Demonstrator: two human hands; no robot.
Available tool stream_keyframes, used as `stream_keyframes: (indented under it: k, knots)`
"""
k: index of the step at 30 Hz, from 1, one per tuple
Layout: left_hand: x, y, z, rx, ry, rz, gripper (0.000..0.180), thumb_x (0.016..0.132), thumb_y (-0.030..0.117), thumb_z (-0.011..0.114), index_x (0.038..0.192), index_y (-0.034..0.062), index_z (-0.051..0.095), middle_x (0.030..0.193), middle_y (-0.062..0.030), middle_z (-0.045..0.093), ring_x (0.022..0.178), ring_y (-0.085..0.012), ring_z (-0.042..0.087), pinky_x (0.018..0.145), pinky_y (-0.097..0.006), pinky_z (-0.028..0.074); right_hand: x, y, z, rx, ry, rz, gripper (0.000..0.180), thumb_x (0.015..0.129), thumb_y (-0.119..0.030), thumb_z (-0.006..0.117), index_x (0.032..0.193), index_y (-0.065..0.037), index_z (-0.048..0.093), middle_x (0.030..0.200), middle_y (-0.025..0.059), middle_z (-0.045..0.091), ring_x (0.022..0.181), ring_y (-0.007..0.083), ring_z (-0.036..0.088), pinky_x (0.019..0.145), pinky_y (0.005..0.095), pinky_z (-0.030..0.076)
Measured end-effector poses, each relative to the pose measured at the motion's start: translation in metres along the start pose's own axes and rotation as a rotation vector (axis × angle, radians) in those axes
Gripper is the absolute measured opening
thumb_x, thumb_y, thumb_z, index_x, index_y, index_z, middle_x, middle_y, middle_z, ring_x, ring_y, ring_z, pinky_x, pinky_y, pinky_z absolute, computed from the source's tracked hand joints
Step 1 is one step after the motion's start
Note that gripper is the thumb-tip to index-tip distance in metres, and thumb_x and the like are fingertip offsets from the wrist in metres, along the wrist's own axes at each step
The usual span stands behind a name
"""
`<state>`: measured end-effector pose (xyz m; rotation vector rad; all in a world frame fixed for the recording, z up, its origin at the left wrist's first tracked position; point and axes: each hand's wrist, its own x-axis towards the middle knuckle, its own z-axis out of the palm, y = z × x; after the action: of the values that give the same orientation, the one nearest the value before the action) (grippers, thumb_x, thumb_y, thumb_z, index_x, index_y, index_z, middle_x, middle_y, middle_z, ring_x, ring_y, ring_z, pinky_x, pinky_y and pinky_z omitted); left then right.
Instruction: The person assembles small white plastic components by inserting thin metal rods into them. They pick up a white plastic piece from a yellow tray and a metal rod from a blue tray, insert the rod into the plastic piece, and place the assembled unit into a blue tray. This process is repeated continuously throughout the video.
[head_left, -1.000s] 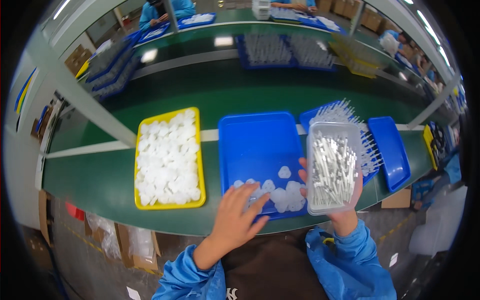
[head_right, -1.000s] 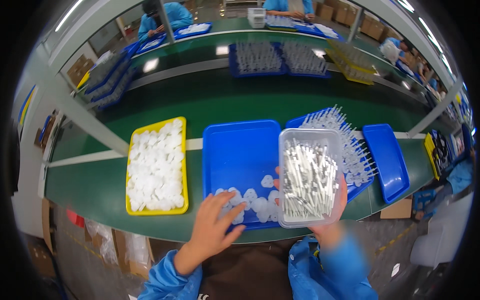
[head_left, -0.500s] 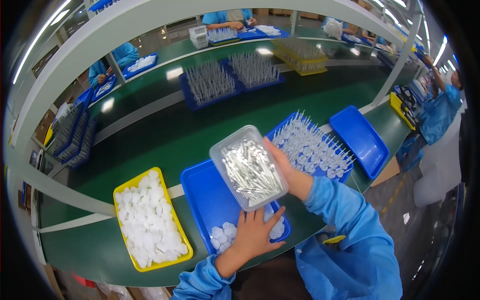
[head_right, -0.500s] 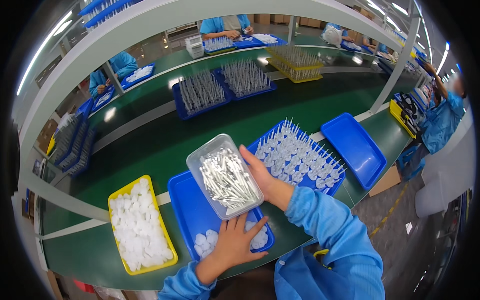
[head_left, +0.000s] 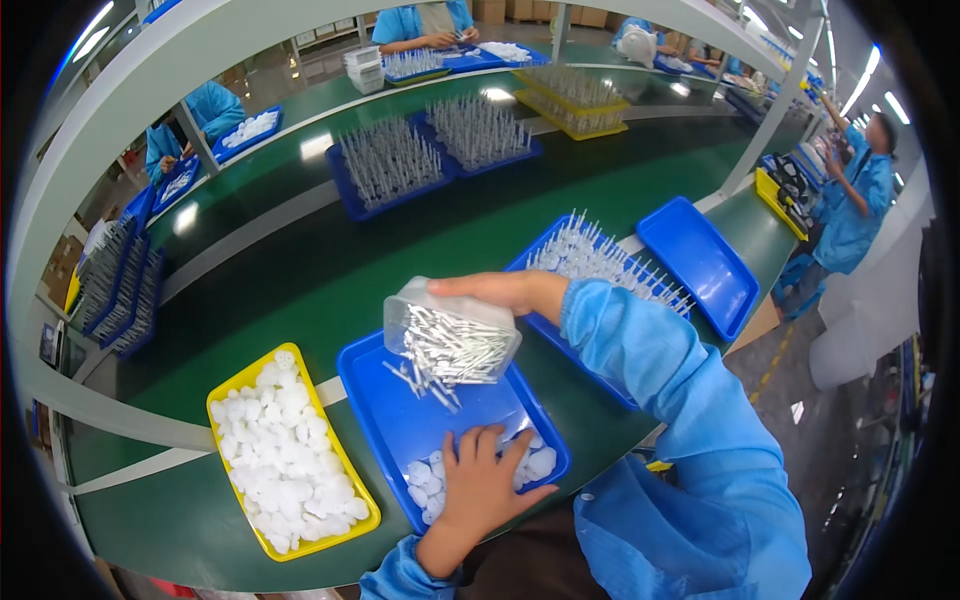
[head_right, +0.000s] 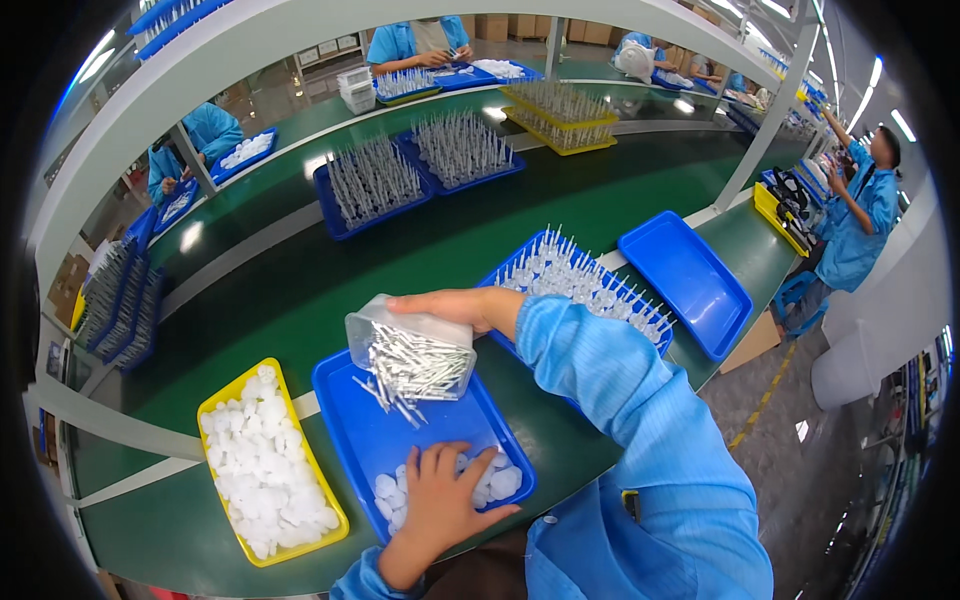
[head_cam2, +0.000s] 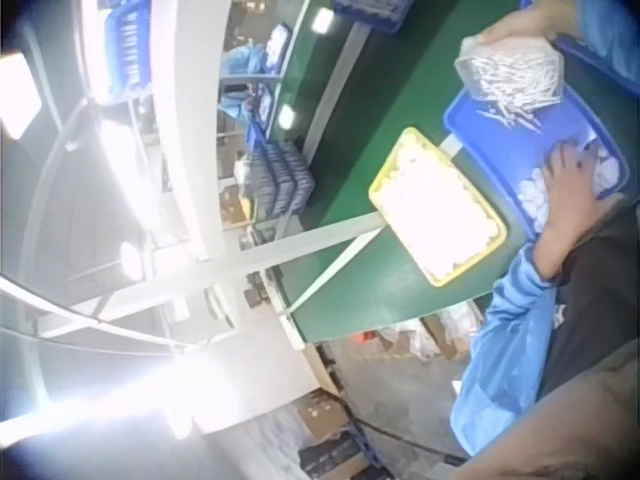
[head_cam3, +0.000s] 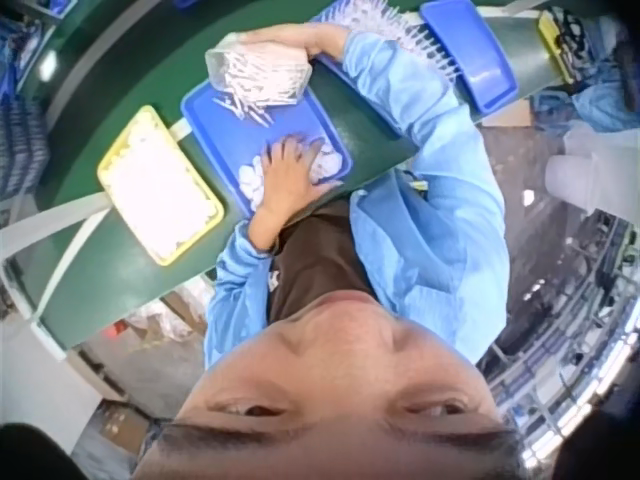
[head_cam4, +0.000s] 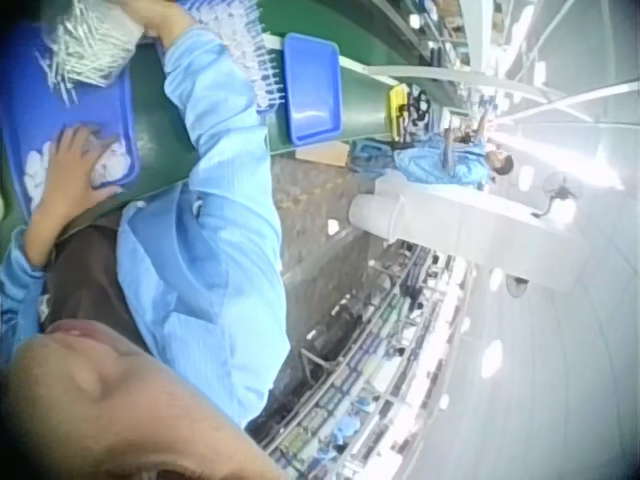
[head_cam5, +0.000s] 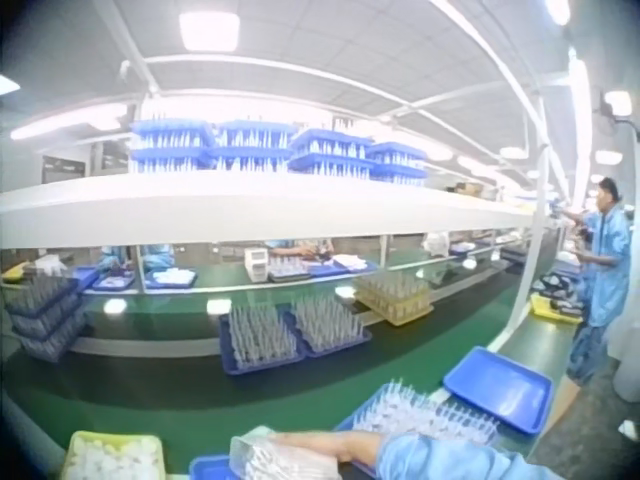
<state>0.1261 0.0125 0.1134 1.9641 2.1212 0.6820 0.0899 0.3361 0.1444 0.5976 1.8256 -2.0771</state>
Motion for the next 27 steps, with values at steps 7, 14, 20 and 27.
stream_keyframes:
  k: [7, 14, 20, 27]
  knots:
    - [-0.008, -0.007, 0.006, -0.022, 0.092, 0.011, 0.08, 0.079, 0.062, 0.088, 0.148, 0.0252, 0.071, 0.142, -0.0118, 0.061, 0.136, -0.0342, 0.055, 0.106, -0.054, 0.039, 0.011, -0.016, 0.025, -0.779, 0.122, -0.297, 0.085, 0.101, -0.075, 0.067, 0.149, -0.005, 0.069, 0.144, 0.0221, 0.073, 0.133, 0.0343, 0.071, 0.111, 0.0433, 0.054]
    - [-0.01, -0.006, 0.003, -0.01, 0.068, -0.006, 0.083, 0.08, 0.06, 0.089, 0.151, 0.0225, 0.068, 0.144, -0.0131, 0.06, 0.139, -0.0347, 0.054, 0.11, -0.06, 0.04, -0.003, -0.029, 0.053, -1.006, 0.184, -0.357, 0.088, 0.095, -0.078, 0.071, 0.151, -0.01, 0.069, 0.142, 0.0252, 0.073, 0.131, 0.0418, 0.072, 0.109, 0.0464, 0.057]
    - [0.006, -0.015, -0.002, -0.069, 0.003, 0.037, 0.079, 0.085, 0.062, 0.086, 0.148, 0.017, 0.071, 0.143, -0.0138, 0.062, 0.14, -0.0347, 0.054, 0.114, -0.061, 0.041, -0.002, -0.031, 0.075, -1.089, 0.31, -0.475, 0.085, 0.094, -0.074, 0.075, 0.152, -0.012, 0.069, 0.136, 0.027, 0.075, 0.127, 0.0439, 0.073, 0.109, 0.0492, 0.057]
    - [0.031, -0.04, -0.003, -0.136, -0.016, 0.003, 0.068, 0.094, 0.058, 0.08, 0.146, 0.0139, 0.073, 0.151, -0.016, 0.061, 0.145, -0.0369, 0.051, 0.118, -0.057, 0.04, 0.0, -0.044, 0.08, -1.13, 0.376, -0.68, 0.076, 0.094, -0.057, 0.084, 0.149, -0.006, 0.07, 0.143, 0.0251, 0.073, 0.129, 0.0438, 0.071, 0.11, 0.0478, 0.056]
